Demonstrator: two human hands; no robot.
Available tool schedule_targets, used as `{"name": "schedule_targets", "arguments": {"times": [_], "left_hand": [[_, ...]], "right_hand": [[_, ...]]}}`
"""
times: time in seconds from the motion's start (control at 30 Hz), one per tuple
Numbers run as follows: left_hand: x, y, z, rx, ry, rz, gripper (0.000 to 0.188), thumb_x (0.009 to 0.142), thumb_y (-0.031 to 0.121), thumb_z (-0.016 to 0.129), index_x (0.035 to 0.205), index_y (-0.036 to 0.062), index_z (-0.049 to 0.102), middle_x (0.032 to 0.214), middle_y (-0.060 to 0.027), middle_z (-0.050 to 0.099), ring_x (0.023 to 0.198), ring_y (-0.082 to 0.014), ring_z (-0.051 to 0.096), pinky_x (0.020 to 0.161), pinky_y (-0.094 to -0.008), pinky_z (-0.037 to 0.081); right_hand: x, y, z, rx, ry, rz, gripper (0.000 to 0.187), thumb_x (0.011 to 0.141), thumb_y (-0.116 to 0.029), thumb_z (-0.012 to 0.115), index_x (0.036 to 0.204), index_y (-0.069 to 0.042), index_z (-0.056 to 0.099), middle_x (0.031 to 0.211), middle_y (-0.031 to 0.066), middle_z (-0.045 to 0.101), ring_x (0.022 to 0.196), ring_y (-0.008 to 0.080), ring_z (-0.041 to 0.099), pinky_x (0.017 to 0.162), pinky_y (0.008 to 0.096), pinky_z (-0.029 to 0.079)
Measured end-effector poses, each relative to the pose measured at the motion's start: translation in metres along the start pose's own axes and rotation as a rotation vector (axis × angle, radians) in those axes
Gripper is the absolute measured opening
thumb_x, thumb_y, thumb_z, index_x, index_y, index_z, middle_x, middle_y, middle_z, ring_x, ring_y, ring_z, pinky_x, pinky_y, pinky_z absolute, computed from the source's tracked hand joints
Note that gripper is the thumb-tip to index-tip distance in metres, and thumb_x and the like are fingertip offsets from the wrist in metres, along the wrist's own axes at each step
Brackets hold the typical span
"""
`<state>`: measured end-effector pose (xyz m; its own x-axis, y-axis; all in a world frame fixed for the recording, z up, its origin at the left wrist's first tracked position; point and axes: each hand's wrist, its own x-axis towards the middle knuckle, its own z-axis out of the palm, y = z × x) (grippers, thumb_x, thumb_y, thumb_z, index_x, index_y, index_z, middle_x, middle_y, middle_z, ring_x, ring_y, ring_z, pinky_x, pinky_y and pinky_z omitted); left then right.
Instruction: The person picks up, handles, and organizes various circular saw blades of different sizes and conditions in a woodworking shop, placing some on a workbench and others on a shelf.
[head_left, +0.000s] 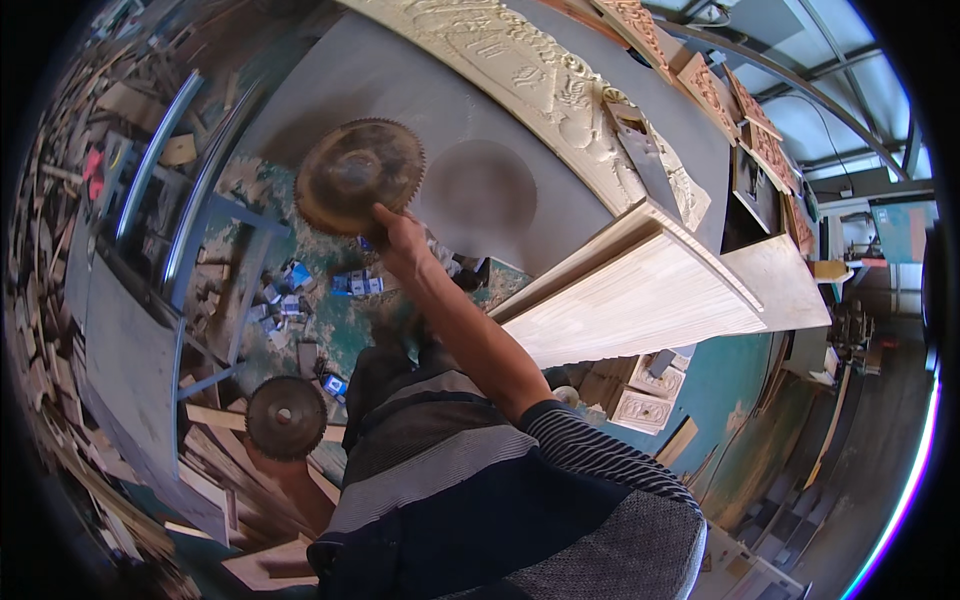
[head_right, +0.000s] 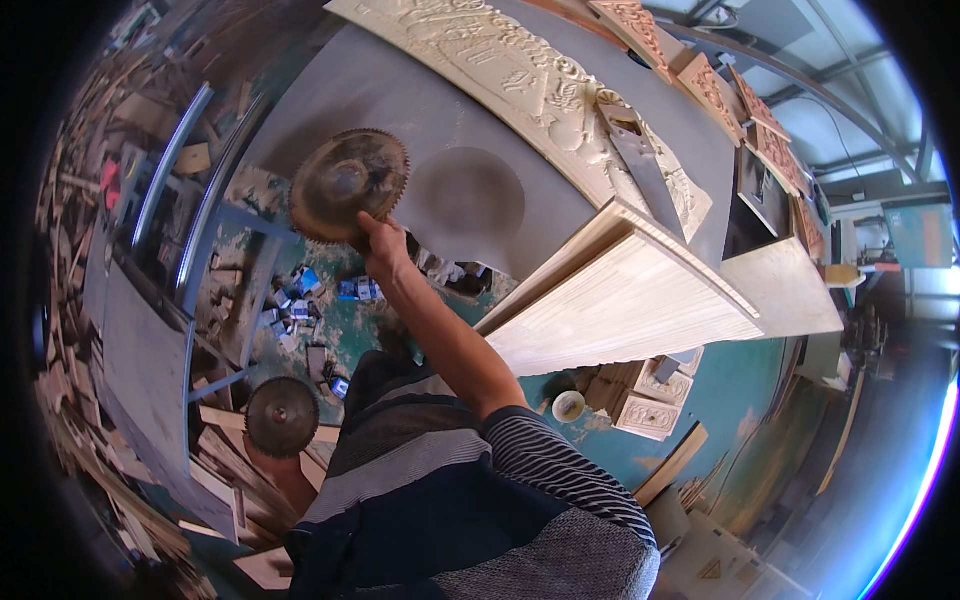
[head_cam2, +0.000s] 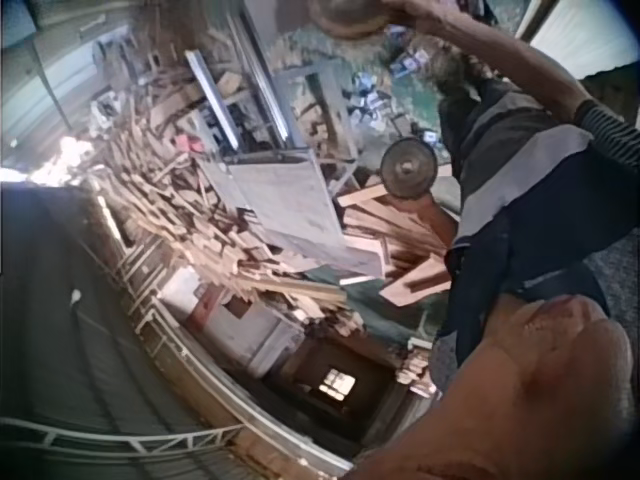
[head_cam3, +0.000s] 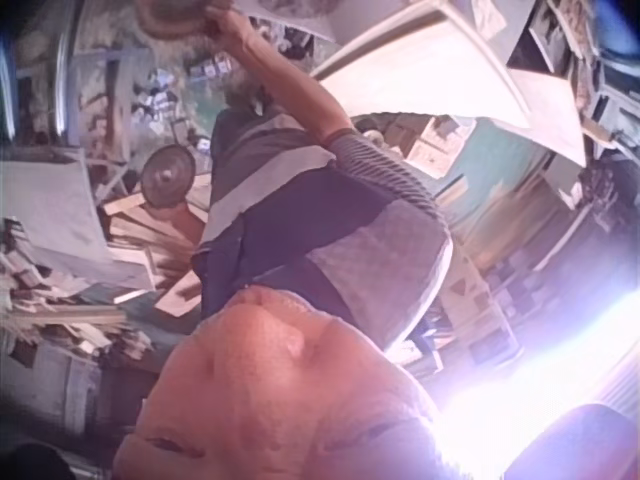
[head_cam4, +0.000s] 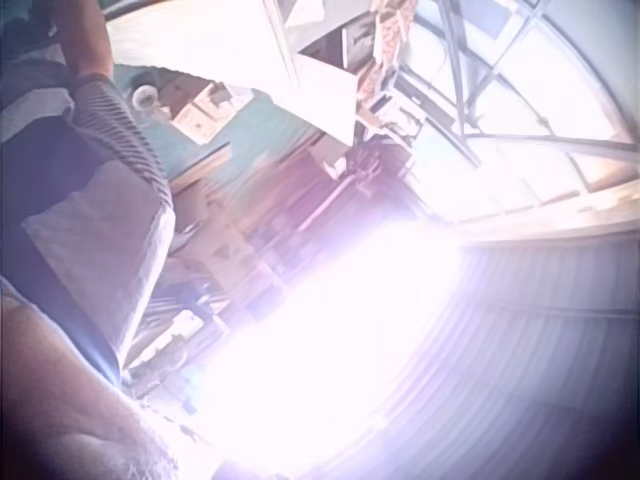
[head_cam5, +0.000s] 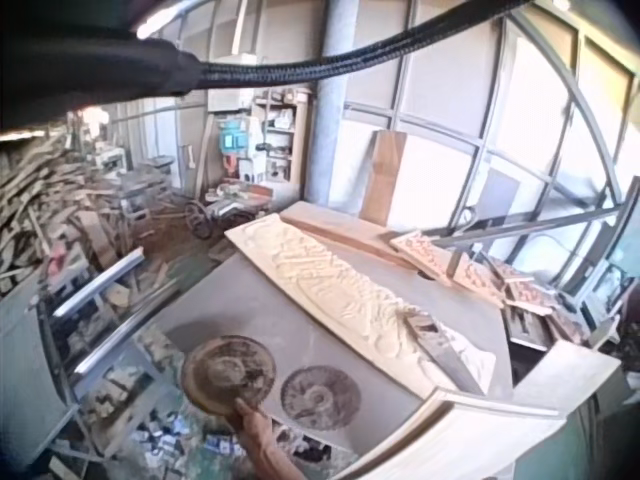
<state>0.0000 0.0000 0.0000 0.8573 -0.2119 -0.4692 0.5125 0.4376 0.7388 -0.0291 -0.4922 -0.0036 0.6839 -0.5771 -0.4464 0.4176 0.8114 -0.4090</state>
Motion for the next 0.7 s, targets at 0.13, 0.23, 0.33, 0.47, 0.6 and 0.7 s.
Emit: {"name": "schedule_targets", "arguments": {"times": [0.13, 0.23, 0.33, 0.47, 0.6, 0.7], "left_hand": [[0.022, 0.023, 0.061, 0.120, 0.110, 0.045, 0.055, 0.106, 0.042, 0.041, 0.142, 0.0022, 0.054, 0.144, -0.0200, 0.056, 0.131, -0.0368, 0.055, 0.108, -0.0546, 0.050], [0.063, 0.031, 0.122, 0.097, 0.144, -0.011, 0.055, 0.106, 0.042, 0.042, 0.143, 0.0032, 0.055, 0.145, -0.0182, 0.057, 0.133, -0.0364, 0.055, 0.109, -0.0545, 0.050], [0.110, 0.037, 0.180, 0.039, 0.052, -0.152, 0.056, 0.106, 0.043, 0.042, 0.145, 0.0046, 0.054, 0.147, -0.0167, 0.056, 0.134, -0.0363, 0.054, 0.110, -0.0558, 0.048], [0.165, 0.034, 0.249, 0.088, -0.085, -0.275, 0.058, 0.106, 0.045, 0.043, 0.146, 0.0057, 0.054, 0.149, -0.0160, 0.055, 0.135, -0.0360, 0.054, 0.113, -0.0571, 0.044], [0.195, 0.020, 0.293, 0.109, -0.118, -0.476, 0.059, 0.105, 0.047, 0.044, 0.144, 0.0052, 0.056, 0.147, -0.0154, 0.058, 0.134, -0.0353, 0.055, 0.114, -0.0549, 0.042], [0.207, 0.004, 0.308, 0.137, -0.238, -0.540, 0.058, 0.105, 0.047, 0.043, 0.143, 0.0050, 0.057, 0.145, -0.0154, 0.059, 0.133, -0.0344, 0.056, 0.113, -0.0527, 0.043]], "right_hand": [[0.051, -0.002, 0.019, 0.037, 0.202, -0.047, 0.033, 0.099, -0.011, 0.067, 0.131, -0.004, 0.061, 0.117, 0.0122, 0.070, 0.102, 0.0311, 0.070, 0.082, 0.0453, 0.060], [0.080, -0.014, 0.027, -0.034, 0.272, -0.098, 0.030, 0.096, -0.011, 0.070, 0.124, -0.001, 0.064, 0.111, 0.0116, 0.070, 0.094, 0.0276, 0.070, 0.074, 0.0421, 0.061], [0.094, -0.025, 0.033, -0.167, 0.310, -0.134, 0.028, 0.094, -0.011, 0.071, 0.119, 0.001, 0.067, 0.102, 0.0115, 0.072, 0.079, 0.0257, 0.071, 0.067, 0.0383, 0.062], [0.074, -0.067, 0.005, -0.759, 0.258, 0.018, 0.029, 0.091, -0.015, 0.071, 0.114, 0.001, 0.069, 0.093, 0.0151, 0.073, 0.062, 0.0243, 0.067, 0.061, 0.0354, 0.058], [0.012, -0.085, -0.048, -1.669, 0.399, -0.543, 0.042, 0.083, -0.020, 0.079, 0.118, 0.000, 0.067, 0.101, 0.0179, 0.070, 0.081, 0.0290, 0.069, 0.074, 0.0420, 0.056], [-0.017, -0.111, -0.069, -1.968, 0.717, -0.813, 0.052, 0.078, -0.024, 0.083, 0.122, -0.003, 0.064, 0.114, 0.0180, 0.064, 0.102, 0.0342, 0.063, 0.087, 0.0464, 0.053]]}}
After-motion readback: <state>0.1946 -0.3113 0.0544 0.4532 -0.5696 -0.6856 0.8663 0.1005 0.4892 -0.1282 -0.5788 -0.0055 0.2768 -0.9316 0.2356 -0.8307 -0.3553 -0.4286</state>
